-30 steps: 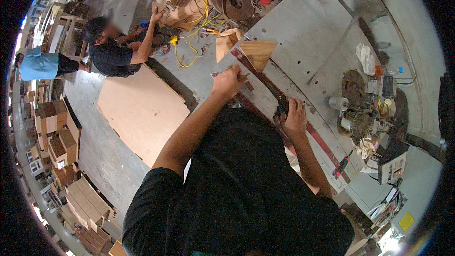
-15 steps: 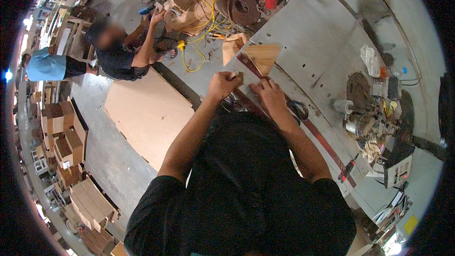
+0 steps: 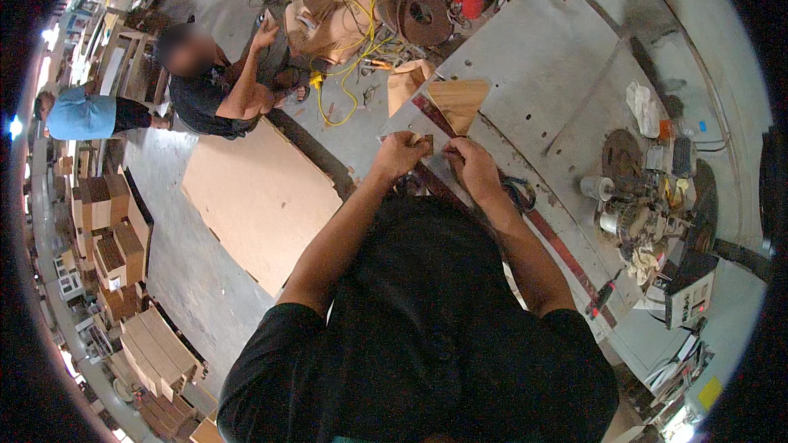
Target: The person measures a length of tape against a wooden component using a ruler and cuts the tape with shears.
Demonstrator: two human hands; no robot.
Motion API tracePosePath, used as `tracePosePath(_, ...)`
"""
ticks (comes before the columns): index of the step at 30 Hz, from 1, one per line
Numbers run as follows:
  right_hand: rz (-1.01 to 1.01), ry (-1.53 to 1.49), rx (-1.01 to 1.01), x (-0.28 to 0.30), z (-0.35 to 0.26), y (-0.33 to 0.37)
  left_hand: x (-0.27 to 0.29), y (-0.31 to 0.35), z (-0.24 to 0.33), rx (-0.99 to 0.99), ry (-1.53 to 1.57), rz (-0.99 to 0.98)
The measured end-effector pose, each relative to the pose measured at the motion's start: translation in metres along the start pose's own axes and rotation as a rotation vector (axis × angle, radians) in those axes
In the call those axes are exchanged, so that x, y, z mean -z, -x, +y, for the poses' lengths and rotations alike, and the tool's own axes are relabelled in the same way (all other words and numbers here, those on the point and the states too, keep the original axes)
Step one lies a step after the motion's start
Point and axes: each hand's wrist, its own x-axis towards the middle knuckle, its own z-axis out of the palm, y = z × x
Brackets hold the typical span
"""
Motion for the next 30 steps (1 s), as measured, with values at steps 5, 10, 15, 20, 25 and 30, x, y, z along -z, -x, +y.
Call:
tracePosePath(5,-0.038,-0.459,-0.291,0.024,-0.025,-0.013,0.015,0.009,0.024,-0.13,0.23,-0.083)
tracePosePath(10,0.052,-0.575,-0.102,0.028,-0.029,-0.021,0.035,0.026,0.054,-0.168,0.355,-0.124)
tracePosePath(15,-0.009,-0.584,-0.174,0.031,-0.035,-0.029,0.042,0.03,0.064,-0.2,0.324,-0.116)
tracePosePath(20,-0.036,-0.601,-0.22,0.031,-0.035,-0.034,0.043,0.028,0.066,-0.227,0.309,-0.1)
tracePosePath(25,-0.003,-0.781,-0.274,0.025,-0.033,-0.033,0.046,0.029,0.069,-0.214,0.291,-0.114)
tracePosePath(30,0.021,-0.851,-0.309,0.032,-0.044,-0.034,0.043,0.03,0.068,-0.245,0.268,-0.092)
